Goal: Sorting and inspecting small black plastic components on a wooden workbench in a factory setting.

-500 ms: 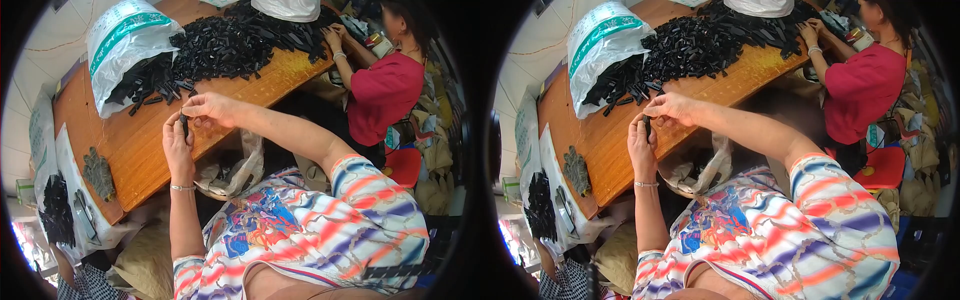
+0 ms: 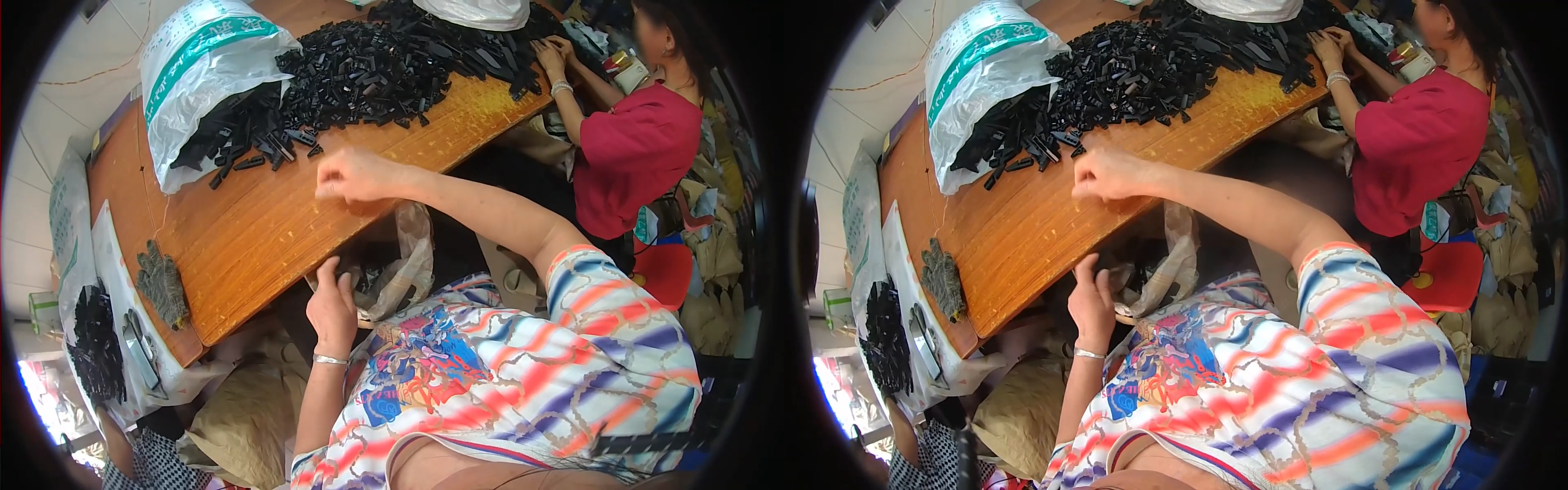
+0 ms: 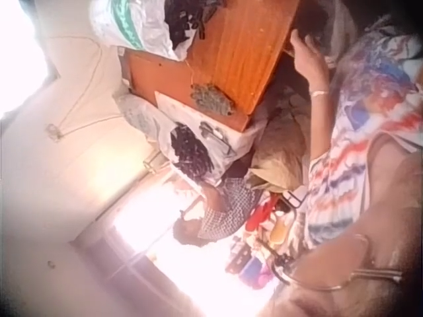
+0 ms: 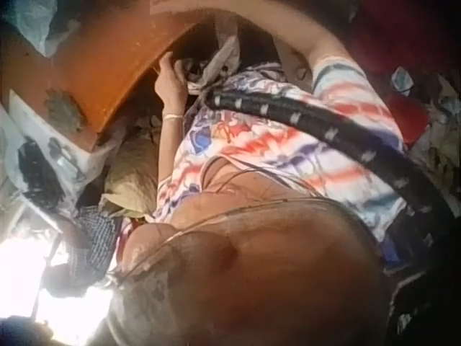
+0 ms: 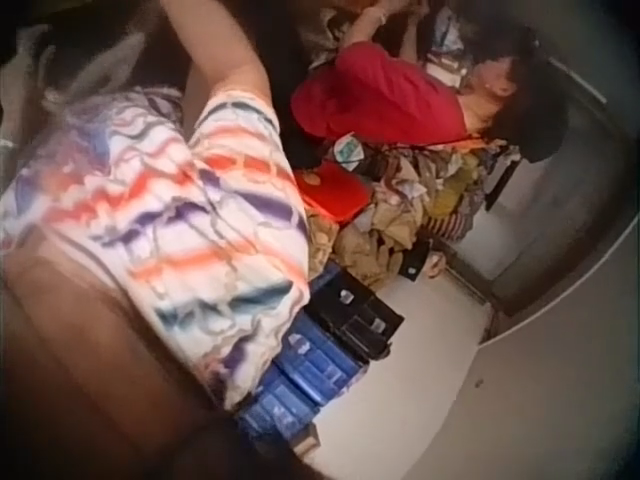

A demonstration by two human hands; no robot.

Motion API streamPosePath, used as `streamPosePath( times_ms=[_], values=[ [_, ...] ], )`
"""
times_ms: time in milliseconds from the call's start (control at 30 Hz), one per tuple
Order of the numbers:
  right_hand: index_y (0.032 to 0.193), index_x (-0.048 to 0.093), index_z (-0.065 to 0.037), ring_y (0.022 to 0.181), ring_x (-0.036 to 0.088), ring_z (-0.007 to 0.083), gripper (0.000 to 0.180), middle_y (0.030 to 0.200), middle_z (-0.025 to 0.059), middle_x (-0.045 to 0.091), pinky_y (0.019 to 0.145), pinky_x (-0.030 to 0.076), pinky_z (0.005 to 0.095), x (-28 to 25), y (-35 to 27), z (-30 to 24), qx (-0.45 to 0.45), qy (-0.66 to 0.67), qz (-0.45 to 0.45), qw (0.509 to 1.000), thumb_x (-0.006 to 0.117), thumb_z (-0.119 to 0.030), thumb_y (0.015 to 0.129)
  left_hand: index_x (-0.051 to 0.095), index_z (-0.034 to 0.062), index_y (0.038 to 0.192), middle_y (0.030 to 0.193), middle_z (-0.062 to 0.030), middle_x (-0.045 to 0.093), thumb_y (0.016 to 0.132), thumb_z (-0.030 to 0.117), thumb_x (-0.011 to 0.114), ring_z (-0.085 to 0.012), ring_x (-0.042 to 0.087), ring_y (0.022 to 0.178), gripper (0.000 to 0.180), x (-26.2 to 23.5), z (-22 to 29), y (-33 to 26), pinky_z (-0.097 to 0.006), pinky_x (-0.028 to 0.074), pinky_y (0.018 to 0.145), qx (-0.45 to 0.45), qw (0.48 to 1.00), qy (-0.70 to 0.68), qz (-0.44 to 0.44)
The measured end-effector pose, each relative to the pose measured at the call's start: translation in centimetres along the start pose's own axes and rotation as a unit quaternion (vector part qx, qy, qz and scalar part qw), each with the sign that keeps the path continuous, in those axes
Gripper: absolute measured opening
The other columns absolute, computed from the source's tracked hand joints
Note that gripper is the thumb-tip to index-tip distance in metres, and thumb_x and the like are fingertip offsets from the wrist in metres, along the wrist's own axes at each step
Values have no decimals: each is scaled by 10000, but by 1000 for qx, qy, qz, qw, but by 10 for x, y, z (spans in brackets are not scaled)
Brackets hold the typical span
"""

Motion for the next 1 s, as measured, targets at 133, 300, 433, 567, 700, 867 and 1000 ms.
streamPosePath(
  times_ms=[133, 300, 433, 567, 700, 867, 1000],
  values=[
    [859, 651, -74, 781, 618, 322, 99, 881, 115, 583, 669, 503, 411, -16, 28, 14, -76, -207, 203, 954, 676, -137, 787, 472, 90, 1236, 1018, -168, 606, 854, 141, 587, -353, 623, 837, 402, 4, 5, 3, -422, 506, 643, 44, 984, 169, -42],
    [826, 659, -89, 802, 616, 349, 80, 914, 141, 571, 697, 503, 421, -18, 42, 31, -54, -271, 158, 948, 681, -125, 758, 632, 88, 961, 733, -143, 635, 852, 185, 622, -339, 624, 647, 146, -32, 33, 44, -401, 490, 597, 137, 985, 60, 80],
    [784, 632, -53, 822, 608, 360, 98, 887, 154, 569, 709, 495, 431, -21, 33, 25, -14, -252, 141, 957, 705, -93, 731, 612, 72, 1041, 771, -130, 653, 863, 266, 618, -327, 633, 717, 263, -55, 18, 147, -412, 483, 628, 48, 980, 87, 171],
    [885, 598, 7, 879, 598, 390, 178, 907, 206, 610, 760, 488, 435, -14, 29, 17, -7, -255, 101, 962, 658, -49, 727, 606, 85, 1124, 810, -111, 675, 840, 365, 627, -307, 646, 797, 399, -49, -8, 218, -406, 494, 697, -49, 986, 105, 123],
    [872, 613, 16, 892, 597, 371, 183, 893, 217, 634, 778, 484, 428, -14, 15, 22, 12, -206, 59, 977, 671, -48, 711, 632, 84, 1088, 841, -100, 684, 806, 361, 667, -264, 651, 799, 397, -37, -9, 232, -362, 503, 731, -65, 989, 88, 98],
    [860, 591, 38, 736, 652, 274, 140, 827, 178, 641, 654, 512, 374, -19, 3, 15, 12, -73, 53, 996, 663, -34, 763, 622, 47, 938, 839, -73, 682, 797, 250, 716, -168, 641, 749, 264, -30, -10, 220, -301, 502, 710, -42, 991, -54, 115],
    [950, 533, 56, 567, 648, 169, 183, 751, 127, 635, 487, 495, 288, -16, 0, 5, 93, 181, 20, 979, 636, -37, 832, 500, 25, 945, 845, -50, 661, 888, 119, 641, -105, 615, 746, 179, -34, -8, 195, -230, 498, 649, 52, 897, -415, 147]
  ],
)
Point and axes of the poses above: each hand's wrist, its own y-axis towards the middle knuckle, its own x-axis out of the palm, z = x × y, the point moved 5 cm from there along y, towards the middle knuckle
